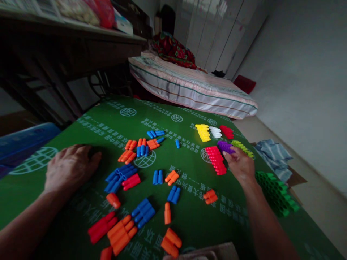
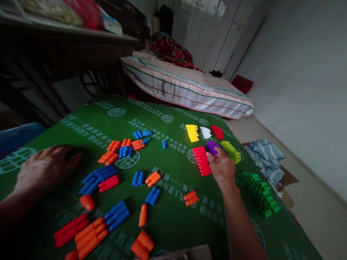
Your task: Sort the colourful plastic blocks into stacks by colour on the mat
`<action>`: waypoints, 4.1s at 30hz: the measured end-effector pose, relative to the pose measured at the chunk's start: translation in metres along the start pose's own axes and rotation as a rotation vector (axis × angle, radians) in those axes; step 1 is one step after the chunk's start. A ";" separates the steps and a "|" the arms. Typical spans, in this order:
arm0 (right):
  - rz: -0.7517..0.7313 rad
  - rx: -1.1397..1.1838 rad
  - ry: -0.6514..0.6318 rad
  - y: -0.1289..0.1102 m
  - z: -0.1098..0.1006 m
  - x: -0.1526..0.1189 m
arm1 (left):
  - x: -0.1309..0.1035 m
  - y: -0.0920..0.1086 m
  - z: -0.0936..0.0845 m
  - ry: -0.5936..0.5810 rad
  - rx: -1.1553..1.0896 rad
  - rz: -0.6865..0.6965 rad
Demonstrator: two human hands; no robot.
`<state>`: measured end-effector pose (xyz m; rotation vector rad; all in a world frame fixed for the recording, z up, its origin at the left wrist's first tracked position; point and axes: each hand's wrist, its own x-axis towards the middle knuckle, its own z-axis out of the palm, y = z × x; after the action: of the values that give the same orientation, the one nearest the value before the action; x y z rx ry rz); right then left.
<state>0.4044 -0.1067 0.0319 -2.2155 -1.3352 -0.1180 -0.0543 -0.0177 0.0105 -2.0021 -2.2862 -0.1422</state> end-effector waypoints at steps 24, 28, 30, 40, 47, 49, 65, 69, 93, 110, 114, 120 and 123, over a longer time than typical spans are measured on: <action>-0.947 0.229 -0.638 -0.173 0.020 -0.129 | -0.018 0.003 0.015 0.133 -0.130 -0.004; -0.841 0.008 -0.602 -0.197 0.031 -0.133 | -0.019 0.002 0.015 0.136 -0.140 -0.004; -0.819 -0.060 -0.581 -0.206 0.037 -0.136 | -0.019 0.002 0.014 0.137 -0.141 -0.007; -0.776 -0.028 -0.537 -0.202 0.038 -0.145 | -0.019 0.001 0.011 0.128 -0.129 -0.004; -0.447 0.265 -0.221 -0.089 -0.003 -0.096 | -0.013 0.001 0.005 0.084 -0.154 0.004; -0.241 0.209 -0.118 -0.046 -0.012 -0.078 | -0.011 0.001 0.003 0.059 -0.131 0.016; 0.018 0.064 -0.080 0.017 0.005 -0.048 | 0.004 -0.006 0.007 0.017 -0.049 0.033; 0.024 -0.031 -0.130 0.007 0.003 -0.039 | 0.004 -0.006 0.008 0.018 -0.024 0.027; 0.021 -0.181 -0.245 -0.006 0.002 -0.036 | 0.001 -0.001 0.003 -0.001 -0.012 0.002; -0.148 0.021 -0.079 -0.017 -0.012 -0.056 | -0.005 0.003 0.001 0.035 -0.134 0.036; -0.401 0.243 -0.242 -0.056 -0.009 -0.088 | -0.011 0.003 0.004 0.043 -0.105 0.018; -0.853 0.320 -0.631 -0.133 -0.009 -0.137 | -0.016 0.003 0.013 0.091 -0.101 -0.001; -1.001 0.253 -0.732 -0.168 -0.008 -0.153 | -0.017 0.003 0.014 0.105 -0.112 -0.004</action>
<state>0.1873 -0.1716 0.0541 -1.2072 -2.5714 0.5161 -0.0491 -0.0325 -0.0052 -1.9894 -2.2650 -0.3748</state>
